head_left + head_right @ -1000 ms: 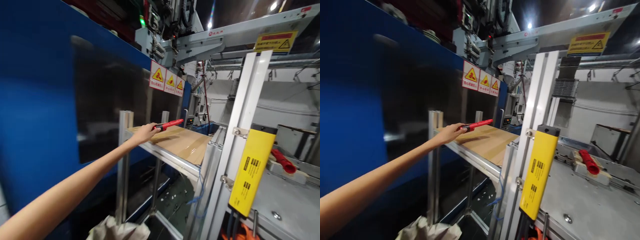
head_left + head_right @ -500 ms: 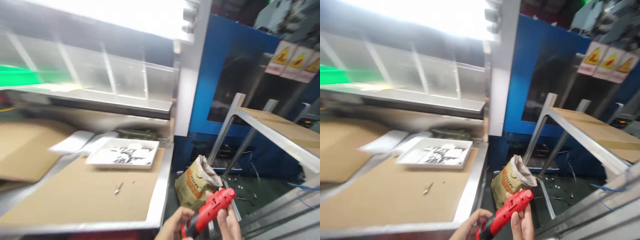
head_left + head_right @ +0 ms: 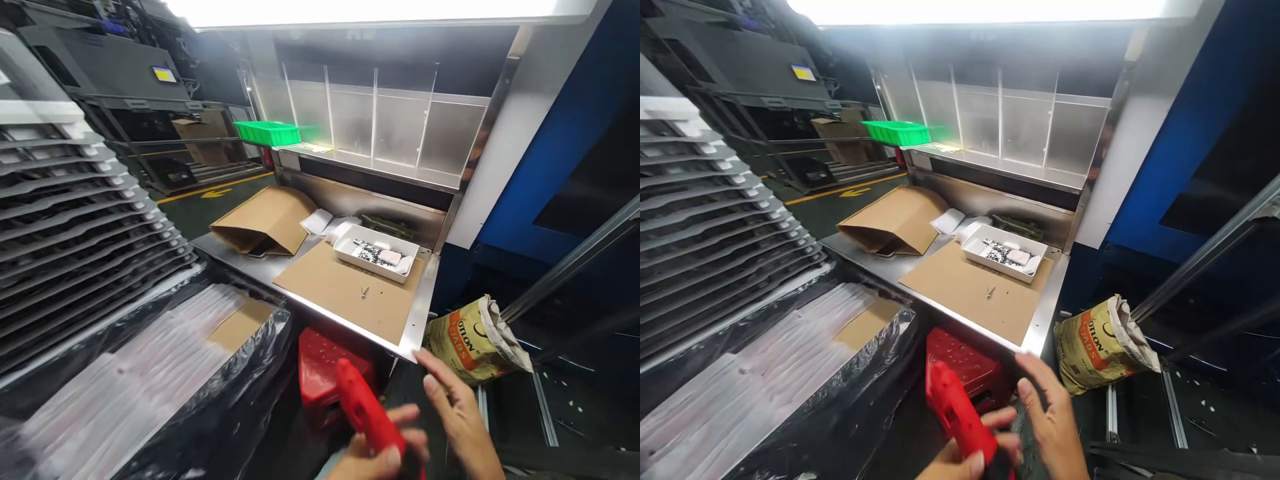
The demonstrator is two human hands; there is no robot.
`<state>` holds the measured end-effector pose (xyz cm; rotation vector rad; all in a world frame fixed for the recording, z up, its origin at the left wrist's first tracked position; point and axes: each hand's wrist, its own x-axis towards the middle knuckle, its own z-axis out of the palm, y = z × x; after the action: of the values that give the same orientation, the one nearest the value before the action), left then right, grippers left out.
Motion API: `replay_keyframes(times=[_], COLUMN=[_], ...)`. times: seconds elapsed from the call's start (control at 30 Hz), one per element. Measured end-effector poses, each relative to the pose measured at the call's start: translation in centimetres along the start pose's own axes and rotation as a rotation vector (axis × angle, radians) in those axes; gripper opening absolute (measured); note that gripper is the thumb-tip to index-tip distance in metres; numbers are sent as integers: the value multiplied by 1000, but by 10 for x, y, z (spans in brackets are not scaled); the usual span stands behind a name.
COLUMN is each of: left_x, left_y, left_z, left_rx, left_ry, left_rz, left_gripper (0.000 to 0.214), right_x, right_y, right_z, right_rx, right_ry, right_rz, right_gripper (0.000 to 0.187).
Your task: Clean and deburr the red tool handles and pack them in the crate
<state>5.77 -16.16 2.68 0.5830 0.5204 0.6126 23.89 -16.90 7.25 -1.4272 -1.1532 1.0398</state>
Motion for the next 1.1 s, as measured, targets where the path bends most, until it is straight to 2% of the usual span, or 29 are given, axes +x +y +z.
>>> replay_keyframes(times=[0.07,0.17,0.27,0.4,0.57,0.63,0.73,0.93,1.03,1.1], left_x=[-5,-12,-17,-22,-16,-14,-13,-15,-12,-9], left_y=[10,27,38,47,69,83,114,199,234,250], left_z=[-2,-7,-12,-18,-34,-50,-87,-172,-200,-213], left_rx=[-138,-241,-292,-317,-290,-270,-239,-243,-206,-145], left_ry=[113,241,285,316,328,324,314,350,406,426], left_rz=[105,212,242,223,200,179,139,132,176,207], left_gripper=[49,39,37,34,28,30,31,45,37,30], right_x=[-4,-14,-18,-7,12,22,47,119,149,162], right_y=[10,22,24,20,20,21,21,17,10,4], right_z=[6,27,57,91,128,147,185,280,317,334], right_rx=[-74,-143,-163,-98,0,37,75,138,141,131], right_ry=[140,135,52,-21,42,84,79,-13,18,64], right_rz=[-33,-61,-60,-52,24,41,67,92,120,123], right_gripper=[38,26,19,18,29,33,35,35,31,26])
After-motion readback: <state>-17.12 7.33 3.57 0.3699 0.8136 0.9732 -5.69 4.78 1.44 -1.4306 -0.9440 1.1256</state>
